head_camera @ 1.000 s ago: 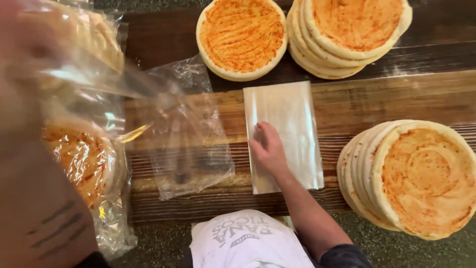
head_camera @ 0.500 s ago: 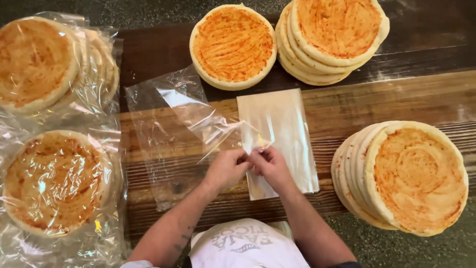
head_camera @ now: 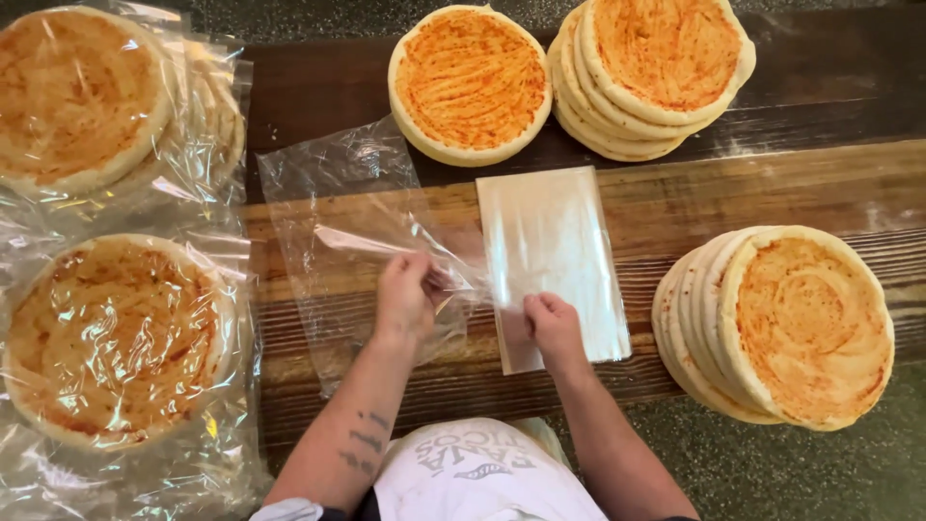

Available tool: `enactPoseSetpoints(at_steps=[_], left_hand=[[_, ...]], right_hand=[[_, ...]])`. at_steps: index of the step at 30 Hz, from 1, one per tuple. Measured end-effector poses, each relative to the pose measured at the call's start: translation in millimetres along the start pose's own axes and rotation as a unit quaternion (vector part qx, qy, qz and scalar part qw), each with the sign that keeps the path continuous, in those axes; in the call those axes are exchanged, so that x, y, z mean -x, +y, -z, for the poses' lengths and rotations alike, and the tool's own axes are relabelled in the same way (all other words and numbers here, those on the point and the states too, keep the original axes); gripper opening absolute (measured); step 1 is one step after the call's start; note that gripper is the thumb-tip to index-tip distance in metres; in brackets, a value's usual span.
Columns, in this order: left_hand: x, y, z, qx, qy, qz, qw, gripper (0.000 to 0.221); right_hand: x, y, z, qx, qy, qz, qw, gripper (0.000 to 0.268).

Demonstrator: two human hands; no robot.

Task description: The person is taking pre-made pizza bases from stacks and placing them individually into clear plastic bags on a wooden workbench.

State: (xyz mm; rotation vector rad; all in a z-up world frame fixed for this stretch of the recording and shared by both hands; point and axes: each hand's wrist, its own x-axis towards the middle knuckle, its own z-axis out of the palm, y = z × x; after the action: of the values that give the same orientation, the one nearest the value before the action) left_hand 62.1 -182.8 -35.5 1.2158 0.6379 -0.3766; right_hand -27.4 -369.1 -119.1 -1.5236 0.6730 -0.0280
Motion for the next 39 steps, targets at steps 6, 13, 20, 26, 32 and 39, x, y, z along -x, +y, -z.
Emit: enactPoseSetpoints(at_steps=[6,13,20,26,32,39], left_hand=[[8.2,40.7,3.9,-0.265,-0.101,-0.293,0.913,0.015],[14.0,-16.4,74.5,-0.625,-0.087,-0.561,0.537,0.025],[-65.9,-55.5,166.1,-0.664,0.188,-0.519,0.504,0.024],[-68.6,-46.2,212.9,-0.702,0.298,-0.427,0.487,0.015],[-20.2,-19.7,162.1,-0.66,0.109,-0.612,0.422,0.007],[-57.3,-75.0,167.3,-0.694,0.136,-0.491,0.509,0.006]], right_hand=[[68.5,-74.6,-30.7,0.257,0.014,0.356,0.898,0.048],[15.9,-19.4,-66.1,0.538,0.033,0.47,0.699,0.018],[3.3,16.8,-64.1,0.559,0.056,0.368,0.741,0.023],[-20.4,10.9,-41.8,0.614,0.034,0.191,0.765,0.017],[-42.0,-86.4,-48.1,0.507,-0.185,0.043,0.841,0.053],[-272.8,-148.8,-77.9,0.492,-0.009,0.316,0.811,0.052]])
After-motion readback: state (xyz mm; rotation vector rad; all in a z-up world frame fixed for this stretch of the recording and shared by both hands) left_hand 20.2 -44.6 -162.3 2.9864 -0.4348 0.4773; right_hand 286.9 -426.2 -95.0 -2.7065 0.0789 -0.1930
